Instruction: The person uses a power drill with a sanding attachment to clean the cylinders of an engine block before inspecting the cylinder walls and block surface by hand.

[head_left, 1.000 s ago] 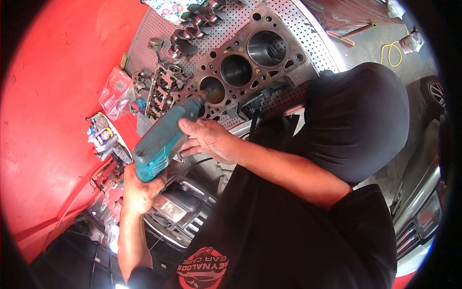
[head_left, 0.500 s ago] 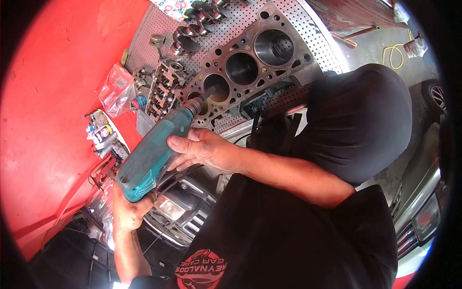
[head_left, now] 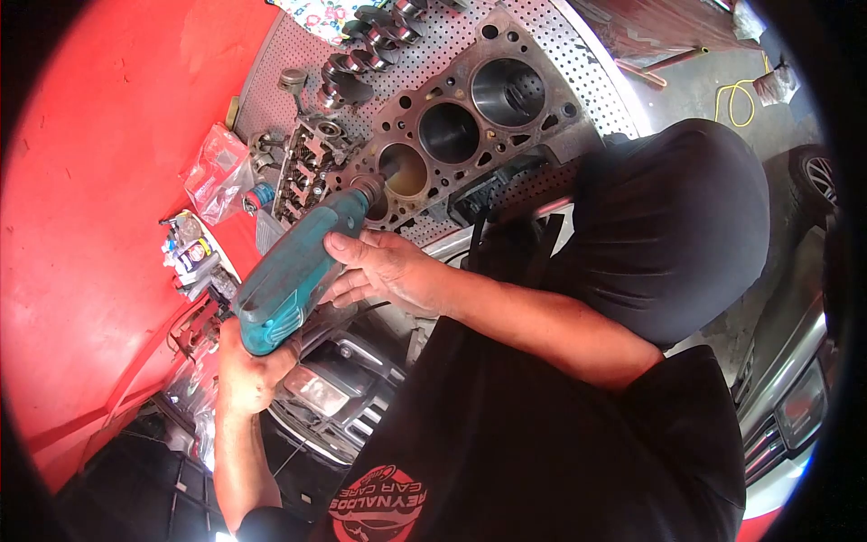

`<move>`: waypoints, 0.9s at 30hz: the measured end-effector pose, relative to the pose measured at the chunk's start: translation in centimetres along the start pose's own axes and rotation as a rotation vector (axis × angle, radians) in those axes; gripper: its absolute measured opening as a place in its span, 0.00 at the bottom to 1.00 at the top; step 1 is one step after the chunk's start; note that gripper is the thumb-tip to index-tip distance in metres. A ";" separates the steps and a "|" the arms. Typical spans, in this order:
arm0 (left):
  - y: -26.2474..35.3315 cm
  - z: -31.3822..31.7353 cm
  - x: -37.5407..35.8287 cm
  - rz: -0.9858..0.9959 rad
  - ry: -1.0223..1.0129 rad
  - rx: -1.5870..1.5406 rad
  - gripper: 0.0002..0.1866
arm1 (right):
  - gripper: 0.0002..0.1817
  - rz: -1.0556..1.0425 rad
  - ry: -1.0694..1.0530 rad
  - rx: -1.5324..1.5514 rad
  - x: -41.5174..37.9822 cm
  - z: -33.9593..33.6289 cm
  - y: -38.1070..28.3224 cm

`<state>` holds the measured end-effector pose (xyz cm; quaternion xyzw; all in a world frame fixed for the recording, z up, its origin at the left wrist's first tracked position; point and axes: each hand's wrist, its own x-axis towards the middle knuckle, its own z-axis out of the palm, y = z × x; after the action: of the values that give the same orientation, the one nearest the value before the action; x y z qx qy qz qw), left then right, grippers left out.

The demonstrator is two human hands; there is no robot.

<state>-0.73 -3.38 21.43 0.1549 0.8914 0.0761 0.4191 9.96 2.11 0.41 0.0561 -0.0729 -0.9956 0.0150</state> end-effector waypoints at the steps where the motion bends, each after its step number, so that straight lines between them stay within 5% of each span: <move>1: 0.0 0.0 0.1 0.001 -0.003 -0.001 0.10 | 0.42 0.004 0.000 0.005 0.1 -0.1 0.0; 10: 0.1 0.4 0.7 -0.015 -0.024 -0.019 0.10 | 0.33 0.002 -0.006 0.015 0.0 -0.4 -0.1; 19: -0.3 0.3 0.5 -0.074 -0.077 -0.002 0.12 | 0.35 -0.017 0.039 -0.004 -0.4 -0.8 0.2; 24: -5.4 0.9 -3.5 0.365 -0.057 0.204 0.18 | 0.32 0.060 -0.063 -0.140 -1.9 1.2 -0.8; 27: -7.4 3.3 -5.8 0.179 -0.010 0.050 0.21 | 0.34 0.175 -0.059 -0.289 -2.1 1.3 -0.2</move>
<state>3.74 -12.35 21.58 0.2446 0.8735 0.0901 0.4112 11.90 2.54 1.89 0.0175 0.0658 -0.9919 0.1075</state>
